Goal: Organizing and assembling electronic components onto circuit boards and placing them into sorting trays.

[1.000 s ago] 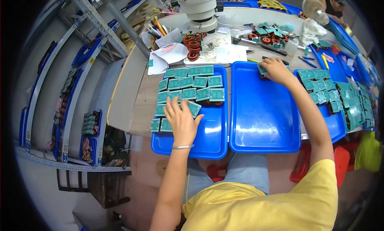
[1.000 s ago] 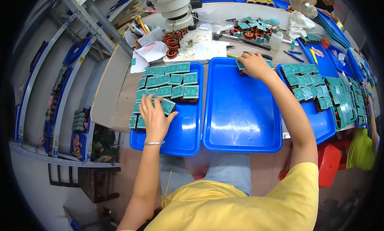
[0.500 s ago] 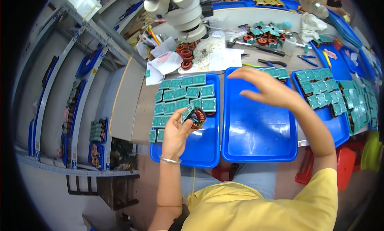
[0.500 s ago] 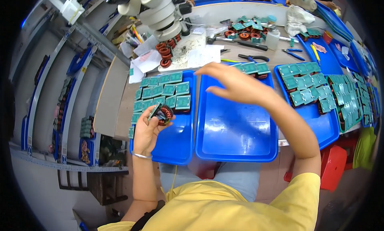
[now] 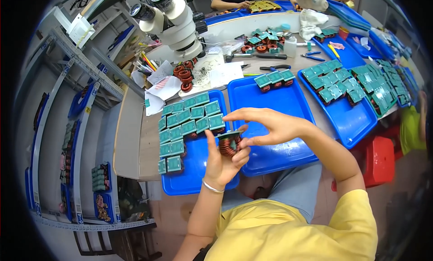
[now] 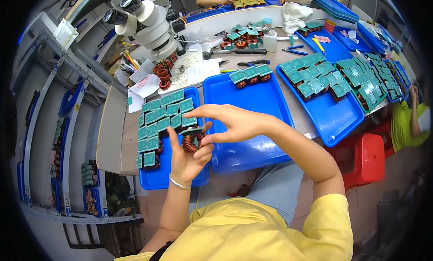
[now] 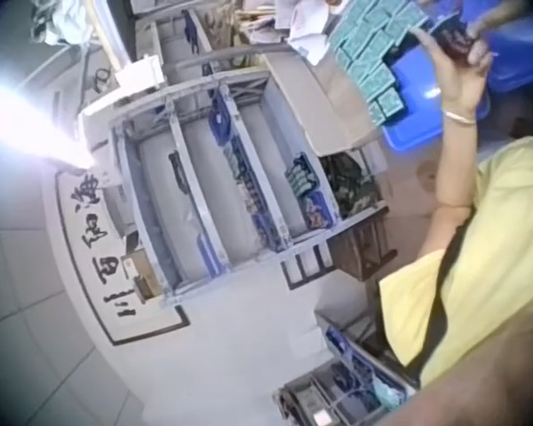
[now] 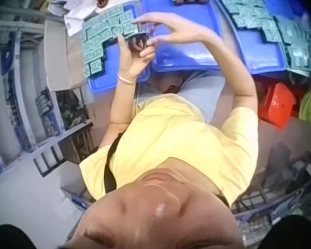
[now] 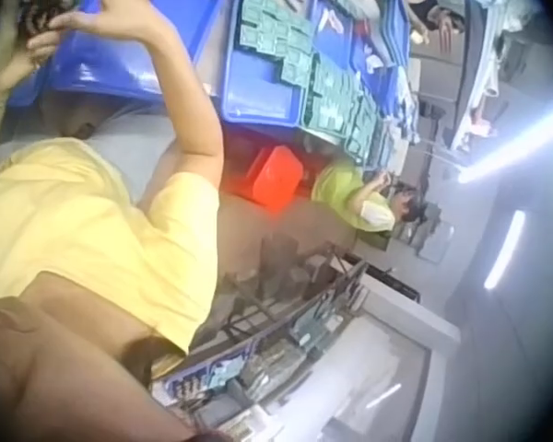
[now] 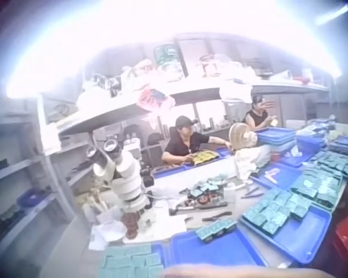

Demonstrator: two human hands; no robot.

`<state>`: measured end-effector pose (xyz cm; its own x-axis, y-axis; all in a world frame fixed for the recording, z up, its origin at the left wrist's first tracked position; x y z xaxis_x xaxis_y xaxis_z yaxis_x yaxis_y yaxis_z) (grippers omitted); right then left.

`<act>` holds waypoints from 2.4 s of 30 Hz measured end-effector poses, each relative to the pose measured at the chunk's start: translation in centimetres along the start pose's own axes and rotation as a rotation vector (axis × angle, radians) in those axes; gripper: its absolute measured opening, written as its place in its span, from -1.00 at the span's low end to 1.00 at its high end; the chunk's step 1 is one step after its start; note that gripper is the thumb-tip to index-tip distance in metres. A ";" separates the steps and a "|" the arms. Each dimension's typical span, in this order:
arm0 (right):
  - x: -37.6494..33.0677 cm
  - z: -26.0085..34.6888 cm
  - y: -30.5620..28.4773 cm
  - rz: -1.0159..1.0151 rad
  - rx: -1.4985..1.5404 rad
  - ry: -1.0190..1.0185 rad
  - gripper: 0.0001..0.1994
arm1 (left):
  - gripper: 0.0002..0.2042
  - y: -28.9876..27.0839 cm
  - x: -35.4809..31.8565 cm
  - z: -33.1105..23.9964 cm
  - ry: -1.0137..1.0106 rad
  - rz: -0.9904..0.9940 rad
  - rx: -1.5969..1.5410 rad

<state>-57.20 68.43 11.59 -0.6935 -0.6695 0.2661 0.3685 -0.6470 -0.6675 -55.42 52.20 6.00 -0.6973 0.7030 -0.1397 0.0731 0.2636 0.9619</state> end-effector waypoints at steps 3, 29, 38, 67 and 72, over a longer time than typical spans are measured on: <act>-0.7 -0.4 0.2 -0.015 -0.012 -0.084 -0.42 | -0.15 0.0 -0.2 0.4 -0.181 0.074 -0.089; 4.4 -14.6 -2.2 -0.061 -1.154 0.405 -0.47 | -0.51 -3.8 3.0 -8.1 0.768 -0.265 2.494; 2.9 -7.7 -0.2 -0.236 -0.962 0.189 -0.51 | -0.53 -2.1 3.7 -9.1 0.602 -0.103 2.476; 0.4 -0.6 1.4 0.019 0.154 -0.150 -0.49 | -0.16 0.0 1.2 0.3 -0.295 0.193 -0.218; 0.4 -0.4 0.7 0.020 0.114 -0.201 -0.52 | -0.12 0.4 1.2 0.6 -0.267 0.164 -0.235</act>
<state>-57.45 67.86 10.90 -0.5526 -0.7343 0.3943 0.4560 -0.6623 -0.5944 -55.78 53.59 6.09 -0.4777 0.8785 -0.0065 -0.0189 -0.0029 0.9998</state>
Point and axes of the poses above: each hand's wrist, its own x-axis towards the middle knuckle, its own y-axis out of the palm, z = x × y, the point moved 2 cm from there along x, towards the middle knuckle, and after that the axes turned 10 degrees about -x, right-handed, at the moved point
